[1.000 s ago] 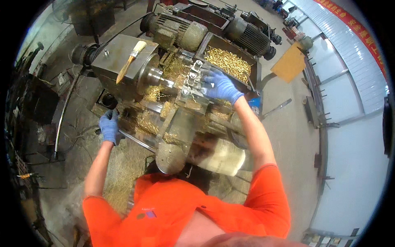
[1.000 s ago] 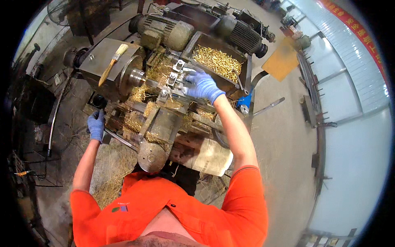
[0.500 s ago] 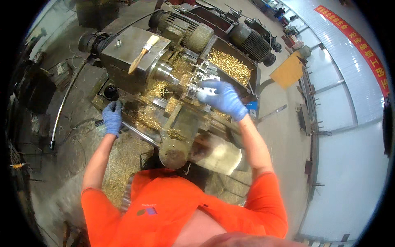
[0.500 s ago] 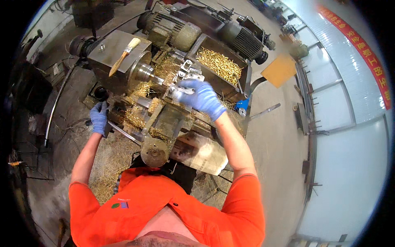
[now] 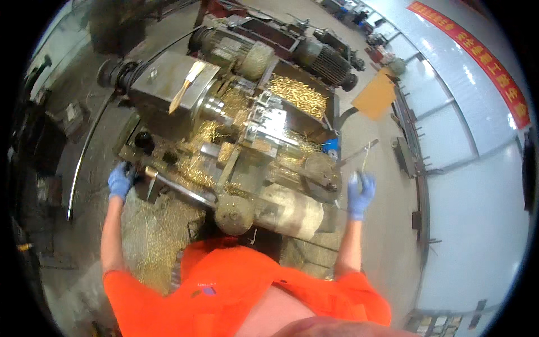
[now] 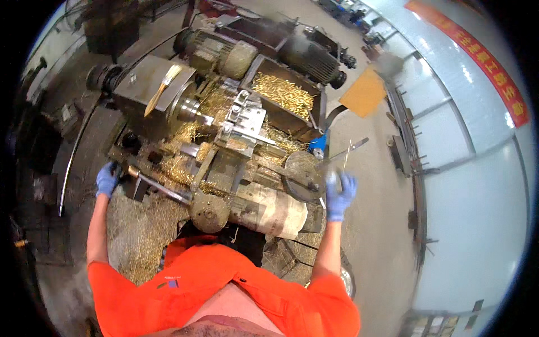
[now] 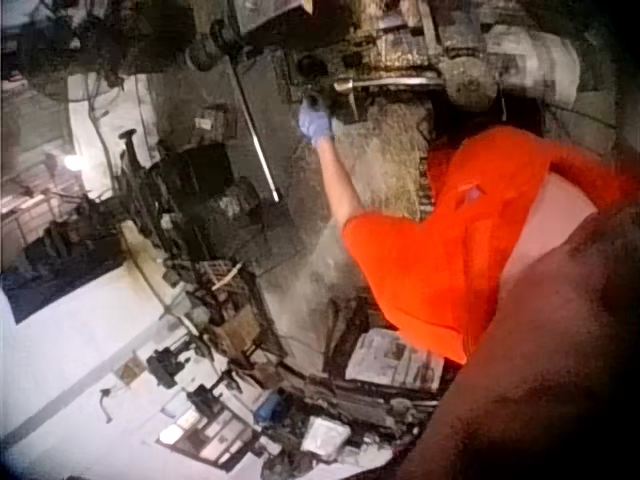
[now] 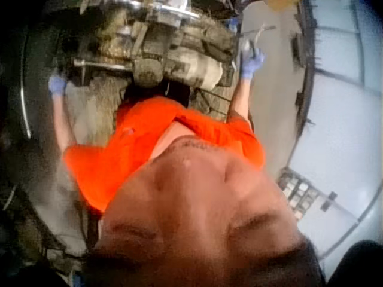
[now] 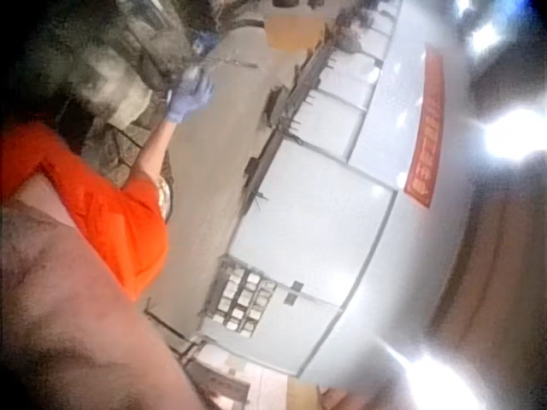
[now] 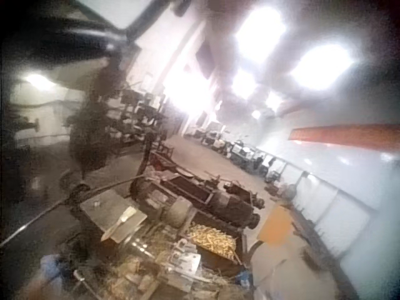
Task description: The person operates a metal turning lathe, repeatedly loading small brass parts into the machine, actuating controls, and collecting finished parts into a perforated metal tray. The process is repeated continuously throughout the clip.
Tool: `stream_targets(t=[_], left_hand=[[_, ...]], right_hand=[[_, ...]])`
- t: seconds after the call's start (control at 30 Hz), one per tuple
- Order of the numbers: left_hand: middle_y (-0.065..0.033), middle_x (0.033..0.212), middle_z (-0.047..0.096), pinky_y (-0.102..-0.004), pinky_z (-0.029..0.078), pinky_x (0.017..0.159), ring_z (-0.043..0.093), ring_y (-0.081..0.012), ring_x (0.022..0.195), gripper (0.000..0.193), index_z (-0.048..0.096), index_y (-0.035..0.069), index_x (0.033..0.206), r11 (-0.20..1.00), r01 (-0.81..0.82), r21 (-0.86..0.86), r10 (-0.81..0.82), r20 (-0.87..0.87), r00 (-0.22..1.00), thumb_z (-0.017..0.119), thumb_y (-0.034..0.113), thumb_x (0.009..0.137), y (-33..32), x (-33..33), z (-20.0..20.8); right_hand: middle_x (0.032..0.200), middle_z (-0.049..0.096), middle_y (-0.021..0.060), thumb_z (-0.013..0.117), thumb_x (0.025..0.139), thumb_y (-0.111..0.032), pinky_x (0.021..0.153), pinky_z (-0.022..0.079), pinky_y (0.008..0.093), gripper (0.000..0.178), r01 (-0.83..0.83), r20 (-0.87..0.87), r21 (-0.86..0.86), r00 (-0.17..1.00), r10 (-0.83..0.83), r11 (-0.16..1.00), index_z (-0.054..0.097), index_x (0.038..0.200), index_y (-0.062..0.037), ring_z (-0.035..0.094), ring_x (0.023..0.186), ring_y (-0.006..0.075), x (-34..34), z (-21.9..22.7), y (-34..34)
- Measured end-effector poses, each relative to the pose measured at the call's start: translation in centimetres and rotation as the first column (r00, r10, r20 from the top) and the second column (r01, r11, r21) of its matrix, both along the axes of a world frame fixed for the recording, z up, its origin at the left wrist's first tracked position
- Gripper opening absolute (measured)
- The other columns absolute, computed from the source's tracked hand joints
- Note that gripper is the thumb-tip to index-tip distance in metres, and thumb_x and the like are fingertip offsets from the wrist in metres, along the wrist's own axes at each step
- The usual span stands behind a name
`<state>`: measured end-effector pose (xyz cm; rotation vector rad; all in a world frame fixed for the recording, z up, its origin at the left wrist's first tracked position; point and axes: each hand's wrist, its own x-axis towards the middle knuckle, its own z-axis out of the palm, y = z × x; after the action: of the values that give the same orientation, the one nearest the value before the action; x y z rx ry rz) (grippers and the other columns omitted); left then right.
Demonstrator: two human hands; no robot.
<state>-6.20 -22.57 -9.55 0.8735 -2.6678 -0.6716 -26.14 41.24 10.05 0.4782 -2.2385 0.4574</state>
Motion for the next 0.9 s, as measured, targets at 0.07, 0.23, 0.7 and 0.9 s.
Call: stream_targets(t=[0.07, 0.23, 0.7, 0.9], left_hand=[[-0.0155, 0.09, 0.064, -0.0409, 0.047, 0.076, 0.06, -0.0329, 0.088, 0.031, 0.062, 0.01, 0.094, 0.964, 0.16, -0.211, -0.131, 0.146, 0.981, 0.062, 0.035, 0.076, 0.3, -0.4, -1.4], [-0.0131, 0.086, 0.065, -0.0435, 0.049, 0.067, 0.062, -0.0338, 0.077, 0.031, 0.062, 0.014, 0.097, 0.894, 0.407, -0.188, -0.201, 0.644, 0.738, 0.056, 0.038, 0.079, -0.8, 0.5, -4.3], [-0.016, 0.096, 0.063, -0.0423, 0.047, 0.076, 0.059, -0.036, 0.089, 0.032, 0.061, 0.016, 0.105, 0.986, 0.15, -0.077, -0.097, 0.469, 0.878, 0.053, 0.036, 0.081, 1.3, 0.5, -6.1], [-0.0201, 0.091, 0.062, -0.043, 0.047, 0.075, 0.058, -0.0377, 0.089, 0.029, 0.066, 0.008, 0.09, 0.98, 0.195, -0.036, -0.156, 0.462, 0.873, 0.058, 0.032, 0.076, 0.1, 0.9, -3.5]], right_hand=[[0.09, 0.064, 0.0132, 0.069, 0.073, -0.022, 0.083, 0.045, 0.038, 0.027, 0.286, 0.266, -0.33, 0.943, -0.203, 0.899, 0.066, 0.093, -0.004, 0.059, 0.081, 0.0306, 1.3, -10.0, 10.8], [0.094, 0.067, 0.014, 0.07, 0.071, -0.038, 0.076, 0.048, 0.0296, 0.048, 0.394, 0.796, 0.427, 0.263, -0.545, 0.814, 0.065, 0.098, 0.0012, 0.064, 0.083, 0.0175, 7.2, -11.4, 12.4], [0.071, 0.067, 0.0125, 0.072, 0.071, -0.035, 0.062, 0.048, 0.0308, 0.04, 0.477, 0.763, -0.091, 0.597, -0.246, 0.874, 0.067, 0.086, 0.0022, 0.062, 0.062, 0.0162, 5.9, -12.1, 13.5], [0.065, 0.065, 0.0086, 0.071, 0.073, -0.037, 0.057, 0.046, 0.0288, 0.039, 0.324, 0.702, -0.213, 0.707, -0.086, 0.922, 0.068, 0.081, 0.0011, 0.056, 0.058, 0.0091, 2.6, -5.9, 7.2]])
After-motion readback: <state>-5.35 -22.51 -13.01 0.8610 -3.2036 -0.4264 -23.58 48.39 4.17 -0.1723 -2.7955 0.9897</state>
